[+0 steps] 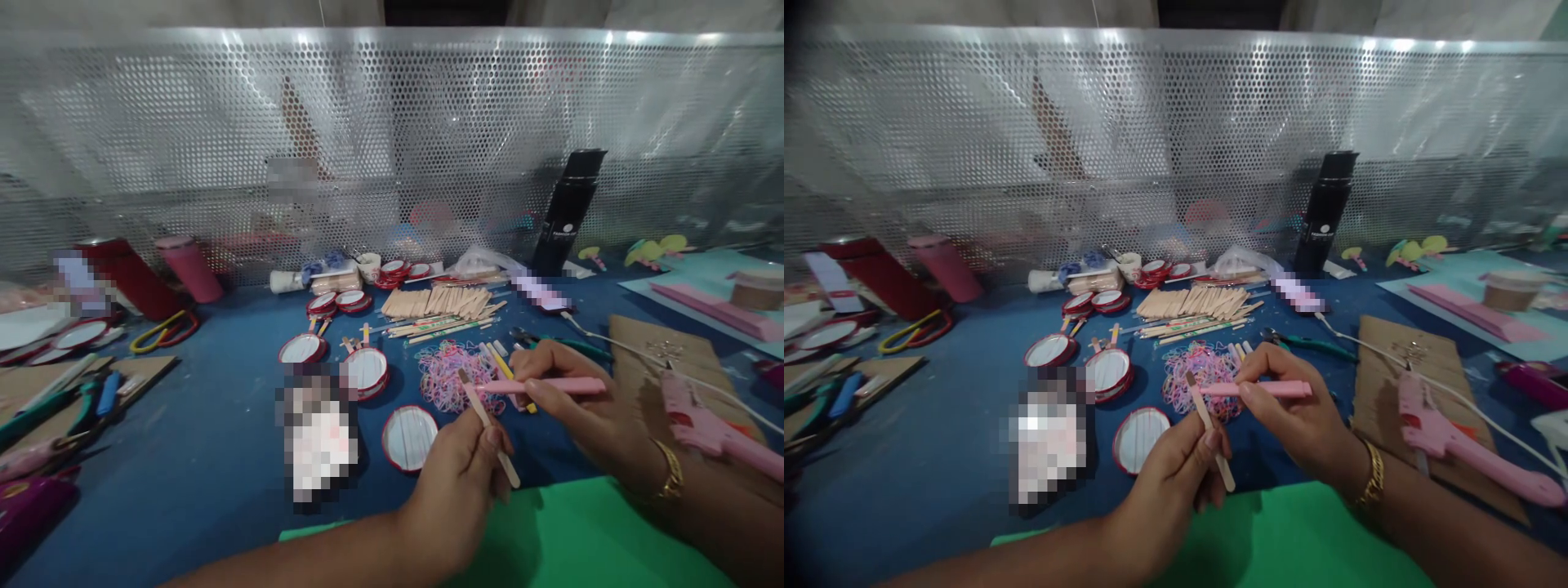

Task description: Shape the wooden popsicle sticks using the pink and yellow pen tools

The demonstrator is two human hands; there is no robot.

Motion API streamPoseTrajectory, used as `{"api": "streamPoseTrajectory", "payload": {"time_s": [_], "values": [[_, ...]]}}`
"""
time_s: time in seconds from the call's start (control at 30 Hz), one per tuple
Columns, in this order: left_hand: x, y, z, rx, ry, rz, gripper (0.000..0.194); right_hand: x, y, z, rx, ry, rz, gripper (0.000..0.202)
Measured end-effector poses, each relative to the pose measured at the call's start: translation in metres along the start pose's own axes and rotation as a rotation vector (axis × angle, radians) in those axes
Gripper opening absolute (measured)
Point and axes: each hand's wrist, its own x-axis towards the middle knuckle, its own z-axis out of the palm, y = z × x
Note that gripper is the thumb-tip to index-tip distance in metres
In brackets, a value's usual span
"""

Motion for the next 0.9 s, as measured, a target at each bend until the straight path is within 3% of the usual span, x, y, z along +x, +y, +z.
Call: {"api": "streamPoseTrajectory", "payload": {"time_s": [0.33, 0.9], "values": [[0.003, -0.003, 0.002, -0.039, 0.013, -0.003, 0.035, 0.005, -0.004, 0.0, -0.043, 0.044, -0.017, 0.02], [0.006, -0.008, -0.001, -0.043, 0.008, 0.015, 0.043, 0.003, -0.002, 0.003, -0.028, 0.011, -0.024, 0.016]]}}
